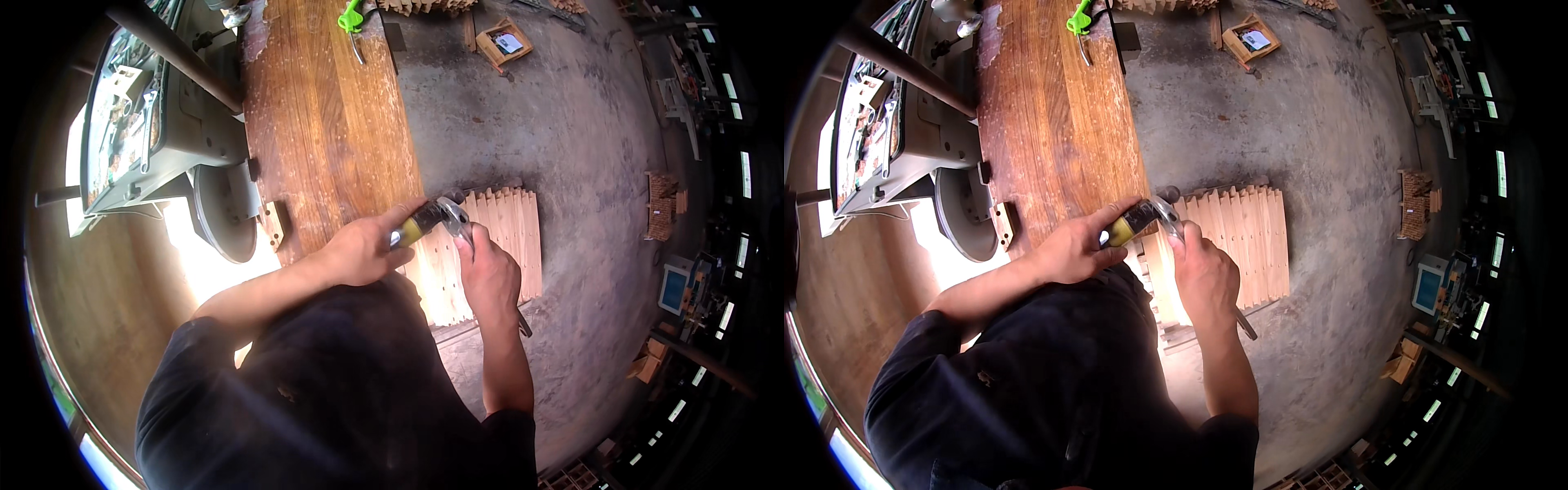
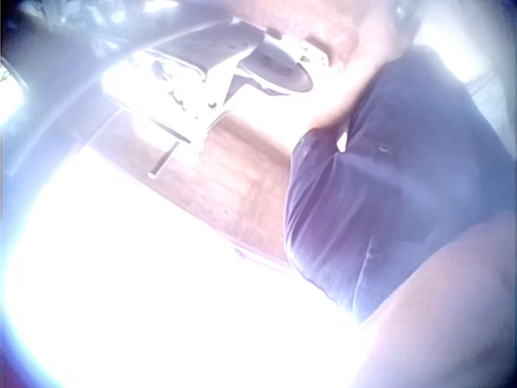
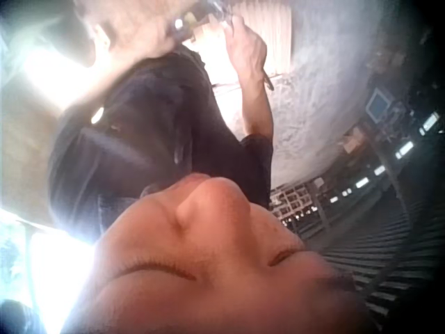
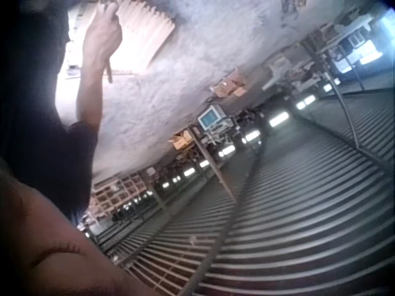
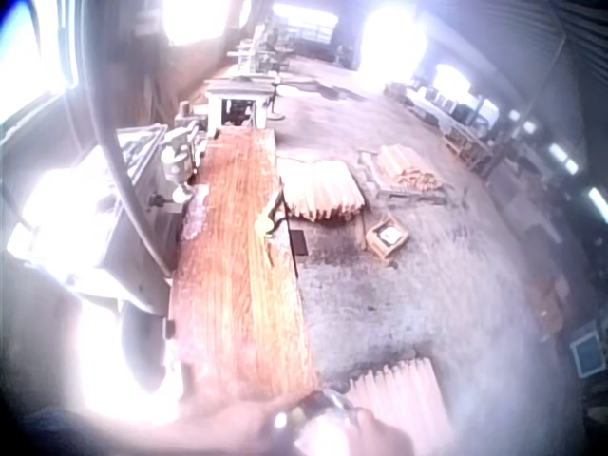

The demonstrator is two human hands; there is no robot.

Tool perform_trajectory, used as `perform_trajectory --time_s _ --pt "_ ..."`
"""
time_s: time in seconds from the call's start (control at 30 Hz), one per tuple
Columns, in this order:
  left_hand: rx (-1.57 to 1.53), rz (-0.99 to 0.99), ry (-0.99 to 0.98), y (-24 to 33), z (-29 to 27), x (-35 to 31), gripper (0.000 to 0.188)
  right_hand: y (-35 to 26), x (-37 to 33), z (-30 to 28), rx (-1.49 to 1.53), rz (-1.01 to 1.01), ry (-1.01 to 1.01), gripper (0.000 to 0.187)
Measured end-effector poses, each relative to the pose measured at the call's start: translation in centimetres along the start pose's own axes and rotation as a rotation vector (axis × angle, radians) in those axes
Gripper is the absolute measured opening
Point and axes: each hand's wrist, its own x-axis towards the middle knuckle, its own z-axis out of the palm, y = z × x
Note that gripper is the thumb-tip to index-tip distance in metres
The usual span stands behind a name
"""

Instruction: The person walks through a workshop carrying a yellow pneumatic tool, then uses a wrench and a green clamp to tighten and adjust the tool's head while standing at a workbench.

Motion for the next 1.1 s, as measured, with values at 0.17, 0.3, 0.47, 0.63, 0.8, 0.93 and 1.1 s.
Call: perform_trajectory --time_s 0.17,0.3,0.47,0.63,0.8,0.93,1.1 --pt "-0.348 0.125 0.018 -2.9 1.4 1.4 0.075 0.5 0.3 0.8 -0.024 -0.013 0.003 0.028" --pt "-0.509 -0.058 -0.111 -1.4 0.3 1.2 0.073 0.5 1.0 0.4 -0.072 0.086 -0.108 0.035" --pt "-0.525 -0.102 -0.098 -0.7 0.7 1.4 0.075 0.3 1.8 0.1 -0.132 0.068 -0.144 0.036" --pt "-0.612 -0.078 -0.088 -1.9 1.3 2.0 0.074 1.6 1.4 1.3 -0.07 -0.091 -0.032 0.028" --pt "-0.686 -0.09 -0.123 -2.0 1.6 2.4 0.074 1.8 1.3 1.2 -0.097 -0.106 -0.07 0.025" --pt "-0.658 -0.08 -0.093 -2.4 2.5 2.8 0.073 2.1 1.4 1.1 -0.159 -0.093 -0.137 0.027" --pt "-0.563 -0.045 -0.098 -2.9 2.6 3.5 0.074 2.2 2.2 0.8 -0.194 -0.029 -0.203 0.034"
